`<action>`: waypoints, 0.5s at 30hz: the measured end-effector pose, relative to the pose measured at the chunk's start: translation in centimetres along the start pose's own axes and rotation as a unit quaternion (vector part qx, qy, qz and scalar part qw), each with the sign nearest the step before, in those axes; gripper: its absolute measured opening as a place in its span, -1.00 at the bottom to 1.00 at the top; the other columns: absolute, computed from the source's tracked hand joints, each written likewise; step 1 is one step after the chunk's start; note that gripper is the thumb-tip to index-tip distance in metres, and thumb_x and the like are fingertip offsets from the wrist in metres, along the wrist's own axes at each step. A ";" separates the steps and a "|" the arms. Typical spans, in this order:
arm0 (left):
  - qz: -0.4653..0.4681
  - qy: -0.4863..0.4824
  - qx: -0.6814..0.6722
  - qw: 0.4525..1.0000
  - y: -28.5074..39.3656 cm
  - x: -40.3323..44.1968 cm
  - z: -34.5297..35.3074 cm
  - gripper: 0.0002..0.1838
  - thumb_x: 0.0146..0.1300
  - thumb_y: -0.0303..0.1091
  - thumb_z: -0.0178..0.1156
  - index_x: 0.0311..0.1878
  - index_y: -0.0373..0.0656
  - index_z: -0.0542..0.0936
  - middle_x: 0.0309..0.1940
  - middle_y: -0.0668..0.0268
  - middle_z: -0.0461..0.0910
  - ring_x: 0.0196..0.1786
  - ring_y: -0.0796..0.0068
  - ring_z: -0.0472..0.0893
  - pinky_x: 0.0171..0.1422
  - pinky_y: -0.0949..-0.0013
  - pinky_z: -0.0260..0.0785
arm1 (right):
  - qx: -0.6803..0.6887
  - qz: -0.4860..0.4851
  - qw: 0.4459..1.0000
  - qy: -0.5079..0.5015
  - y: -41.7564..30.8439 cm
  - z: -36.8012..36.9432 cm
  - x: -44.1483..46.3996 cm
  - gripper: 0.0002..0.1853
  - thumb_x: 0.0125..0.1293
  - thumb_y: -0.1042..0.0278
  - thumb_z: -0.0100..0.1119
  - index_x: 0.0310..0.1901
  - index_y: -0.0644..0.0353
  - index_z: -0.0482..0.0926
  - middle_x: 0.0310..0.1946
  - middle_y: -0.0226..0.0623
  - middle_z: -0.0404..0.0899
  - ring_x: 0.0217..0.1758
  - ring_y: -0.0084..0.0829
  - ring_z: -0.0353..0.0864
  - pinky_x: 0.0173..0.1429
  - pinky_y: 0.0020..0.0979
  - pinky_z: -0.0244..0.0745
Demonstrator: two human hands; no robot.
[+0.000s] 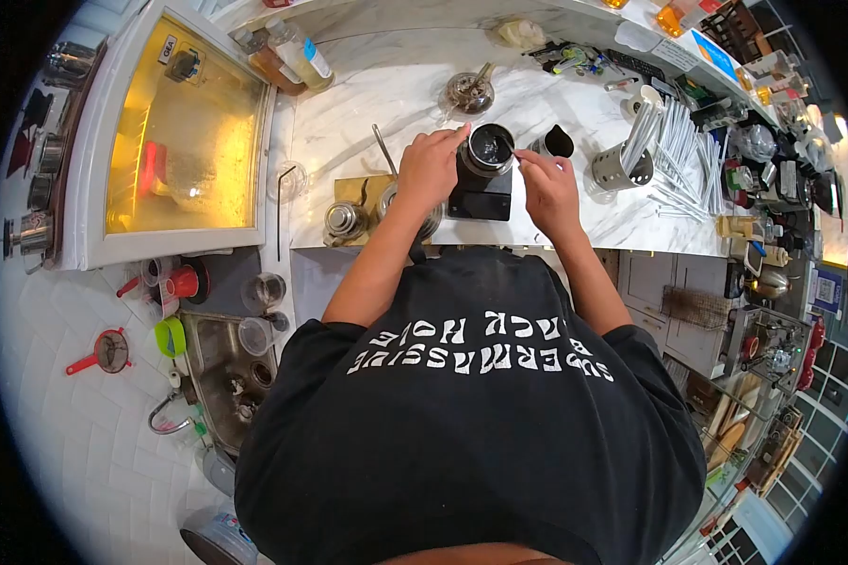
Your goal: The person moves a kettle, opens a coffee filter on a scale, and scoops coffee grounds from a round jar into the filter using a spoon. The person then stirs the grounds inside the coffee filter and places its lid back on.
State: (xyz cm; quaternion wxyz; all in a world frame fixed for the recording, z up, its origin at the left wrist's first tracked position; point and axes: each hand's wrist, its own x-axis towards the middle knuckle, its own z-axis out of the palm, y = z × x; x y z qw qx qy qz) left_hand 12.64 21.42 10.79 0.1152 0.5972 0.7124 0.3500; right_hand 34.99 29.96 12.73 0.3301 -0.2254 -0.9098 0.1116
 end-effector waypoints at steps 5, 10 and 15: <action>0.002 -0.001 -0.006 1.000 -0.1 -0.1 0.1 -0.45 0.33 -0.54 0.07 0.38 0.03 0.62 0.15 0.14 0.69 0.09 0.01 0.60 0.27 0.09 0.45 | 0.026 -0.010 1.000 -0.002 -0.9 0.4 -0.5 -0.95 0.38 0.59 0.21 -0.18 0.26 0.61 0.04 -0.25 0.75 -0.15 -0.27 0.69 -0.01 -0.22 0.38; -0.004 -0.010 0.008 1.000 0.1 0.1 -0.1 -0.46 0.35 -0.54 0.07 0.38 0.05 0.62 0.14 0.15 0.70 0.07 0.01 0.60 0.27 0.08 0.46 | 0.010 0.017 1.000 0.005 -0.2 0.5 0.4 -0.85 0.27 0.60 0.21 -0.14 0.24 0.64 0.07 -0.30 0.74 -0.12 -0.25 0.68 0.04 -0.21 0.40; -0.003 -0.007 0.008 1.000 0.0 0.1 0.0 -0.46 0.35 -0.54 0.07 0.38 0.06 0.62 0.13 0.15 0.70 0.06 0.01 0.61 0.26 0.07 0.46 | 0.025 0.018 1.000 0.005 0.0 0.1 -0.6 -0.84 0.26 0.61 0.20 -0.14 0.24 0.63 0.07 -0.26 0.73 -0.09 -0.23 0.67 0.05 -0.21 0.39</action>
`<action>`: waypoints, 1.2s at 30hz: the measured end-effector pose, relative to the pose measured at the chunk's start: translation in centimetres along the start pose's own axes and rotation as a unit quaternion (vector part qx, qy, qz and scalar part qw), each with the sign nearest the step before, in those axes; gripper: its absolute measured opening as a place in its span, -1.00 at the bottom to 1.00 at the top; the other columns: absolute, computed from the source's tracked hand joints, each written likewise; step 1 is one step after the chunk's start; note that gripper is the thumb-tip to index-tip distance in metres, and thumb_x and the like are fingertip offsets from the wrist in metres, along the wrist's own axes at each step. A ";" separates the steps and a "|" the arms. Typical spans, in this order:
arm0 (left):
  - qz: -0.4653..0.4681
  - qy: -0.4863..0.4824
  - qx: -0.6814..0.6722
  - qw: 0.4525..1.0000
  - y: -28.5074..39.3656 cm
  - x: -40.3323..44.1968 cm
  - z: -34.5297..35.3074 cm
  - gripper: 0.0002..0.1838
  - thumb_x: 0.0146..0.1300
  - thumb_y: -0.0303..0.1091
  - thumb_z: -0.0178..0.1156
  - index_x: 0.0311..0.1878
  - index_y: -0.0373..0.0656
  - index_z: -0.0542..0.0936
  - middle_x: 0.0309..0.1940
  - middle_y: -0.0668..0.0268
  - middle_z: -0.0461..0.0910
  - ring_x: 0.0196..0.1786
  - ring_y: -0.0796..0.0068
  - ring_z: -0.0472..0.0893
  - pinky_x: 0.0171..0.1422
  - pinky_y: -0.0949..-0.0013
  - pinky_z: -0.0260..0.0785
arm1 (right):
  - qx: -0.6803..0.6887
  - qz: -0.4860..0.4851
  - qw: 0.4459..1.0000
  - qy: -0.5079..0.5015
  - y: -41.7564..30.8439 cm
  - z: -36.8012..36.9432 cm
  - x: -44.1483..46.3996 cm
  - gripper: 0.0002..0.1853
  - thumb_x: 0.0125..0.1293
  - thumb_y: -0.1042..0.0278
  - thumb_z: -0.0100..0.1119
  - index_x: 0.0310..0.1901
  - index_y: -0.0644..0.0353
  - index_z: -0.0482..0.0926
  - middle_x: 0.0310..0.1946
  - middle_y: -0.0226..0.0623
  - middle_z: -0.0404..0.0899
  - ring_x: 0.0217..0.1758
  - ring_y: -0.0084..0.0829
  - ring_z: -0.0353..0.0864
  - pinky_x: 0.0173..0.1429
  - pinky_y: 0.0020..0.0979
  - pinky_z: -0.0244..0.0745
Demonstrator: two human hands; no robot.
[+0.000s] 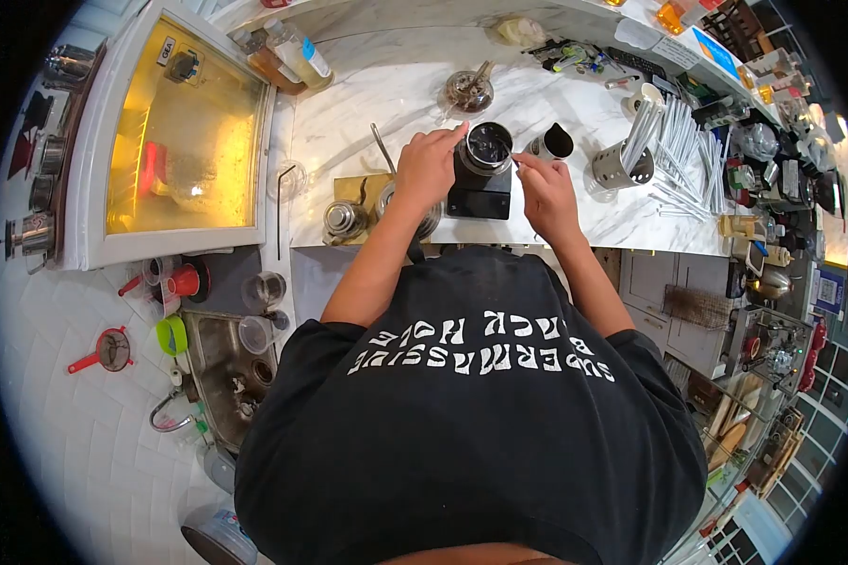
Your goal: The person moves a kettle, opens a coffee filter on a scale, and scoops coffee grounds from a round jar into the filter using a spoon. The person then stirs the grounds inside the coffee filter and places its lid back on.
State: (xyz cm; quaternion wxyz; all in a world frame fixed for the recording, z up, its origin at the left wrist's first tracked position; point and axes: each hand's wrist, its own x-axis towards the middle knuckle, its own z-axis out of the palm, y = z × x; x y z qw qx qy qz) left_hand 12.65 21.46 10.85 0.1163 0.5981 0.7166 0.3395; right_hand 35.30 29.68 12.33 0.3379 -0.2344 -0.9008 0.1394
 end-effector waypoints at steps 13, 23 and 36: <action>-0.001 0.002 -0.001 1.000 0.1 0.0 0.0 -0.46 0.35 -0.54 0.07 0.37 0.06 0.62 0.10 0.13 0.71 0.07 0.01 0.61 0.26 0.09 0.46 | -0.012 -0.032 0.998 -0.044 -0.3 0.4 -0.2 -0.77 0.18 0.63 0.22 -0.11 0.22 0.61 0.11 -0.29 0.71 -0.02 -0.25 0.68 0.19 -0.14 0.38; 0.006 0.013 -0.006 1.000 0.3 0.2 0.1 -0.47 0.35 -0.56 0.08 0.35 0.03 0.64 0.09 0.14 0.71 0.03 0.01 0.61 0.21 0.07 0.46 | 0.008 -0.019 0.999 -0.033 0.4 0.1 -0.2 -0.84 0.27 0.64 0.21 -0.12 0.27 0.62 0.10 -0.24 0.72 -0.02 -0.24 0.69 0.17 -0.17 0.40; 0.019 0.046 0.029 0.998 0.0 0.0 0.8 -0.45 0.30 -0.53 0.16 0.35 0.09 0.64 0.03 0.28 0.73 -0.06 0.09 0.63 0.03 0.07 0.49 | 0.034 -0.039 0.998 -0.023 0.5 0.3 0.5 -0.93 0.36 0.63 0.19 -0.16 0.29 0.57 0.07 -0.22 0.73 -0.11 -0.20 0.65 0.10 -0.20 0.42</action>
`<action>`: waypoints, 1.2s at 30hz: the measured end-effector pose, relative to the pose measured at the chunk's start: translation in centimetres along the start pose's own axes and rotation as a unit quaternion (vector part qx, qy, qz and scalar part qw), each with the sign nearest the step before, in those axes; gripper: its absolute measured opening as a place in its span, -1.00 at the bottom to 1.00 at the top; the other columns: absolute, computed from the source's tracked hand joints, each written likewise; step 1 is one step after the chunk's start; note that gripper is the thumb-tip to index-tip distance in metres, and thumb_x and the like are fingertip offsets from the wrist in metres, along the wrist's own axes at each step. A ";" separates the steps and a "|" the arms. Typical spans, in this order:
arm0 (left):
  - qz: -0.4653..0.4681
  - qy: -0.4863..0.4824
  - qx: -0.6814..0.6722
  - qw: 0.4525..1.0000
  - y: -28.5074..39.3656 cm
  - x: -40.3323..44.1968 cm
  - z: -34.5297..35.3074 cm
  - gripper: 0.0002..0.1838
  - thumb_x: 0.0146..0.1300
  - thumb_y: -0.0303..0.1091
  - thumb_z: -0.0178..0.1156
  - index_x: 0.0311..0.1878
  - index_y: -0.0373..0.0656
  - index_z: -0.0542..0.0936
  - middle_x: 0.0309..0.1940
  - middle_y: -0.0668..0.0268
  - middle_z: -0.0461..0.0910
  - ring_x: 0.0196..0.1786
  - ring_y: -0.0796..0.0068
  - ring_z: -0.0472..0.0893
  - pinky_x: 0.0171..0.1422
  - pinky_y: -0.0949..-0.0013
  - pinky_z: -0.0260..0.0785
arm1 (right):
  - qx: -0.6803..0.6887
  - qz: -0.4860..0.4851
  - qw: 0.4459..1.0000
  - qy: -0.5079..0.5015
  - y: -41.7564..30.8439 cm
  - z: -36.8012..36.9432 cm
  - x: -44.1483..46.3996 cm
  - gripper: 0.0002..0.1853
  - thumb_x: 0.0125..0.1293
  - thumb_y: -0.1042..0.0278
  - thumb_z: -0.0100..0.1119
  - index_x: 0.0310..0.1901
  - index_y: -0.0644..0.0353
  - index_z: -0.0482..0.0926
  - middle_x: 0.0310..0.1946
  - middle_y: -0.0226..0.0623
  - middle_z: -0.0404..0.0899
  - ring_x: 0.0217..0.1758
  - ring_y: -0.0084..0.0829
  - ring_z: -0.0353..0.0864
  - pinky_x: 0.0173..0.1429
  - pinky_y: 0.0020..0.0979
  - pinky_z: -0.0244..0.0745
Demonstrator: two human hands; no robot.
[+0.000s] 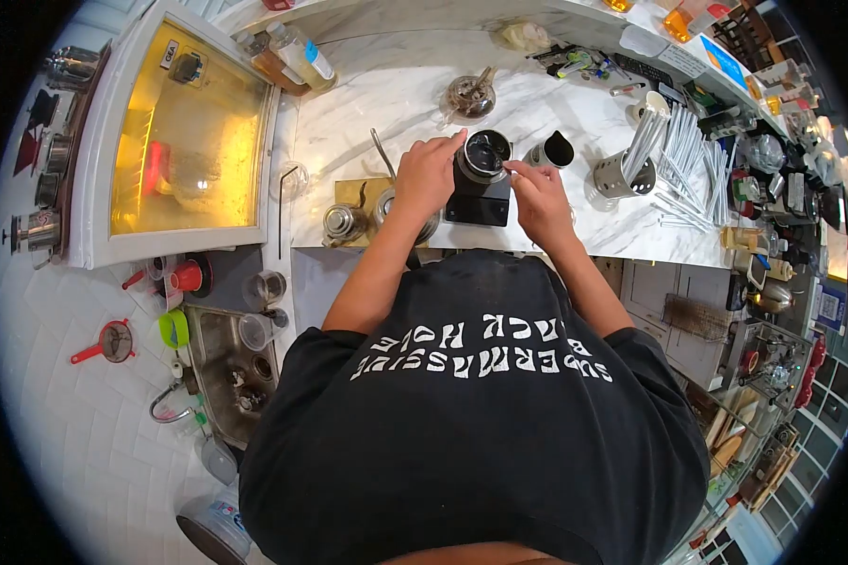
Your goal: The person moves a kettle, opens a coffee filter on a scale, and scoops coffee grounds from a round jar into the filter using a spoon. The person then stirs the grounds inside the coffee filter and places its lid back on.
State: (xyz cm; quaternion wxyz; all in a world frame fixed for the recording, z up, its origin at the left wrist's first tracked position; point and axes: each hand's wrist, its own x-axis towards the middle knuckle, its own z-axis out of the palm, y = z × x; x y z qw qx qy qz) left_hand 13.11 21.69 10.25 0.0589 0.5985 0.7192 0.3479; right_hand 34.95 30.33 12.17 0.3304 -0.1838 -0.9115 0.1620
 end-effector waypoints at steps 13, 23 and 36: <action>-0.005 -0.037 -0.019 0.999 0.5 0.3 -1.0 -0.48 0.33 -0.54 0.07 0.34 -0.02 0.63 0.07 0.12 0.71 -0.01 -0.04 0.62 0.16 0.04 0.48 | -0.043 -0.002 0.998 -0.034 0.0 0.1 0.0 -0.75 0.20 0.70 0.17 -0.09 0.23 0.58 0.12 -0.26 0.70 0.05 -0.24 0.67 0.28 -0.04 0.33; 0.014 -0.030 0.001 0.999 0.1 0.1 -0.5 -0.42 0.28 -0.53 0.15 0.38 0.06 0.61 0.04 0.25 0.72 -0.04 0.07 0.62 0.06 0.05 0.48 | -0.031 0.021 0.999 -0.014 0.0 0.0 -0.5 -0.77 0.19 0.66 0.17 -0.10 0.24 0.58 0.12 -0.28 0.70 0.09 -0.25 0.69 0.33 -0.01 0.32; 0.008 -0.004 0.008 1.000 0.1 -0.4 -0.7 -0.45 0.33 -0.51 0.16 0.40 0.04 0.59 0.06 0.19 0.70 0.02 0.06 0.63 0.10 0.06 0.48 | 0.028 0.022 0.997 0.070 -0.9 -1.8 0.8 -0.93 0.39 0.61 0.21 -0.15 0.26 0.56 0.02 -0.21 0.74 -0.03 -0.16 0.69 0.26 -0.07 0.41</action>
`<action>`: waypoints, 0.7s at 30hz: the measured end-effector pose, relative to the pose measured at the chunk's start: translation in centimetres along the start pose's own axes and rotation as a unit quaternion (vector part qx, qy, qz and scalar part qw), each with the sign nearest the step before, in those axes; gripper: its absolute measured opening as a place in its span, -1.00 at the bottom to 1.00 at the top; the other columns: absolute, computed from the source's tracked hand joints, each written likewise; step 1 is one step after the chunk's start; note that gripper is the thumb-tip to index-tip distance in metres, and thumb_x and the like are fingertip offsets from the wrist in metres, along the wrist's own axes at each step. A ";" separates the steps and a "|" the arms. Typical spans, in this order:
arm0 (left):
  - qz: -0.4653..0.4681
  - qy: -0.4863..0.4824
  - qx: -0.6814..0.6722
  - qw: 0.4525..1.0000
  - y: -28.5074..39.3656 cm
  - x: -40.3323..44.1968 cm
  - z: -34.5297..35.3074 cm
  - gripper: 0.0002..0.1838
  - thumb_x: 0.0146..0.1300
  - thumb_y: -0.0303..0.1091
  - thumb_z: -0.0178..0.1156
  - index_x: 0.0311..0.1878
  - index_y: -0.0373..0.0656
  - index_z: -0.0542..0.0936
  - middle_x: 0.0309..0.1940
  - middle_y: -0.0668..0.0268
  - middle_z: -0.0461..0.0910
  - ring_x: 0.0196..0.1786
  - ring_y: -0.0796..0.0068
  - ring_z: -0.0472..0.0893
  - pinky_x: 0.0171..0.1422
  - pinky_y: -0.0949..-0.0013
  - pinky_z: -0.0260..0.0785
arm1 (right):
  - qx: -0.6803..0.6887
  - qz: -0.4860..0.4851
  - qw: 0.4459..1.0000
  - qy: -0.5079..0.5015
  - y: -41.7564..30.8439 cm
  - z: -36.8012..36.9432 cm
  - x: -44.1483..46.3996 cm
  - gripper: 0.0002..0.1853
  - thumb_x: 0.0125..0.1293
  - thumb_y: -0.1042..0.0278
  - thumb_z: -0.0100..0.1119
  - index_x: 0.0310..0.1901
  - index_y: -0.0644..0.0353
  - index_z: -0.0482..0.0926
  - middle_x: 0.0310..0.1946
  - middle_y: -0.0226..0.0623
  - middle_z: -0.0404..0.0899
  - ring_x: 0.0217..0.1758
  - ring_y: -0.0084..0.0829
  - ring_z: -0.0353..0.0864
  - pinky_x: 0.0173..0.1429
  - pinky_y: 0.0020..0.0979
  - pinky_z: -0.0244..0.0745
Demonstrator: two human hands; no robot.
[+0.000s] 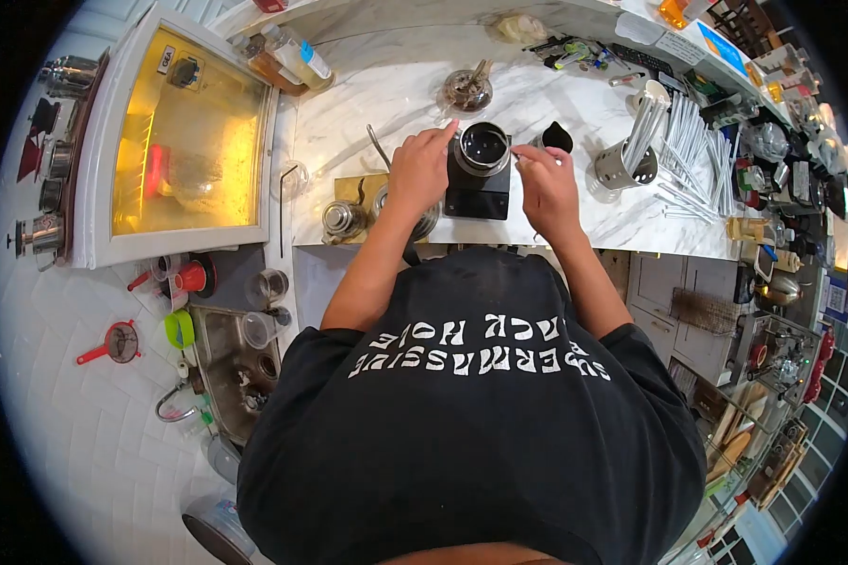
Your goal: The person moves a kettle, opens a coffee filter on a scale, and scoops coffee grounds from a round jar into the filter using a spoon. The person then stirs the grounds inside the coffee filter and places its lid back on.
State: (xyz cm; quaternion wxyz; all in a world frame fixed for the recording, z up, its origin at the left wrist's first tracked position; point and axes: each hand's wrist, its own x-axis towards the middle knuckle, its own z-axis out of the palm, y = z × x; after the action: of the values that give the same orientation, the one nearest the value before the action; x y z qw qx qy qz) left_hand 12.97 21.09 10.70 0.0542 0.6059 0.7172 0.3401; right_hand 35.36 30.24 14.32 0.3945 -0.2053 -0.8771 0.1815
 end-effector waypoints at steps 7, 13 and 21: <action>-0.047 0.051 -0.064 0.996 1.5 -1.1 -1.2 -0.46 0.36 -0.50 0.13 0.42 -0.04 0.55 0.05 0.09 0.67 0.09 0.00 0.62 0.22 0.05 0.46 | 0.278 0.260 0.910 0.165 0.6 -1.6 -0.6 -0.94 0.55 0.49 0.14 -0.06 0.25 0.48 -0.07 -0.11 0.74 -0.24 -0.43 0.72 -0.04 -0.41 0.59; -0.124 0.052 -0.119 0.984 2.2 -0.1 -1.7 -0.51 0.42 -0.49 0.07 0.40 -0.06 0.56 0.08 0.13 0.68 -0.02 0.12 0.66 0.18 0.15 0.49 | 0.474 0.476 0.677 0.300 4.4 -4.3 -1.0 -0.86 0.57 0.40 0.16 -0.16 0.15 0.40 -0.15 -0.17 0.72 -0.27 -0.41 0.74 -0.05 -0.37 0.60; -0.204 0.042 -0.170 0.963 -0.3 3.0 -0.2 -0.55 0.47 -0.45 0.10 0.39 -0.03 0.58 0.10 0.18 0.72 -0.14 0.32 0.68 0.07 0.23 0.54 | 0.218 0.407 0.867 0.190 11.0 -3.1 -4.4 -0.88 0.53 0.43 0.17 -0.16 0.31 0.56 -0.26 -0.26 0.68 -0.25 -0.52 0.69 -0.09 -0.44 0.53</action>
State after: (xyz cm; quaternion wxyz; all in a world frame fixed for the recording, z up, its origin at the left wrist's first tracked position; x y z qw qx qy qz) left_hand 11.89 23.74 11.70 0.1949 0.4136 0.7588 0.4639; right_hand 42.75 37.86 8.27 0.4797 -0.4829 -0.5619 0.4700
